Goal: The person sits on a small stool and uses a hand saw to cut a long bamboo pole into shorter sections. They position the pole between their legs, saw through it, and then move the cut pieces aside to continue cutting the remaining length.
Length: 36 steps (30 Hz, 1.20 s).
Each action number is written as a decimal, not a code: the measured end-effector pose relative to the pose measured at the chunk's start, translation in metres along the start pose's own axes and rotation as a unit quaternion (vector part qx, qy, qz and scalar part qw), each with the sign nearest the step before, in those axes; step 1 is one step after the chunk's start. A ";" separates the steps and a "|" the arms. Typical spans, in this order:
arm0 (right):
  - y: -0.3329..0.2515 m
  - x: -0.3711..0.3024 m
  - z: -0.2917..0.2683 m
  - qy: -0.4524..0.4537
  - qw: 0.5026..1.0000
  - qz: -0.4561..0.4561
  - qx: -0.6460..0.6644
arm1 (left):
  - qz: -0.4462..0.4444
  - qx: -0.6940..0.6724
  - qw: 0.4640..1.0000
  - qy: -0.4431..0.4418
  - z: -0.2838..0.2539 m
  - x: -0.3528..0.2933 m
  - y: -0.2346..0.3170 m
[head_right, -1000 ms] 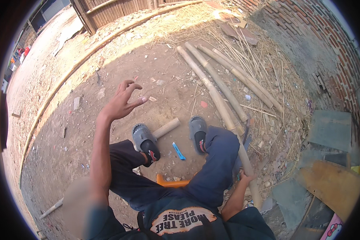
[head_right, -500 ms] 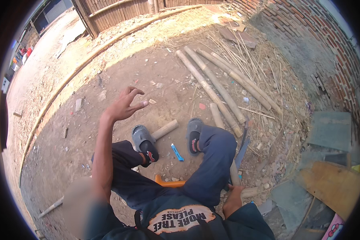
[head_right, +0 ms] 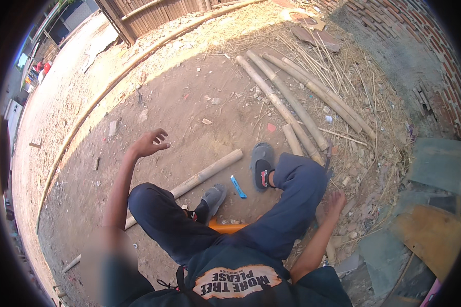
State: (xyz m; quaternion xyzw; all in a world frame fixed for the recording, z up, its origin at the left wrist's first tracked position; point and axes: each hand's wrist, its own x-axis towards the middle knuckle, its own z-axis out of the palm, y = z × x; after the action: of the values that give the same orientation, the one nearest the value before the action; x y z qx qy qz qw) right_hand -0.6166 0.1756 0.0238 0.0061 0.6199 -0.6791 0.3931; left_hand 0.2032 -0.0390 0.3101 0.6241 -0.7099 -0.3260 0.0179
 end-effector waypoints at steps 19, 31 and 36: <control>-0.146 -0.216 0.272 -0.260 0.932 -0.144 -0.207 | -0.205 0.051 0.977 -0.036 0.327 -0.060 -0.124; -0.142 -0.214 0.268 -0.274 0.913 -0.128 -0.274 | -0.145 0.084 0.986 -0.008 0.325 -0.025 -0.141; -0.144 -0.215 0.262 -0.226 0.930 -0.107 -0.270 | -0.004 0.111 0.993 -0.042 0.259 0.047 -0.101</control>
State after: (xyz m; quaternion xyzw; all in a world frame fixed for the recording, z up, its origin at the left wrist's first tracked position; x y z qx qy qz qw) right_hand -0.4202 0.0553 0.3114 -0.3207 0.6712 -0.5077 0.4345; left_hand 0.1697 0.0319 0.0395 0.6105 -0.7397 -0.2708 -0.0826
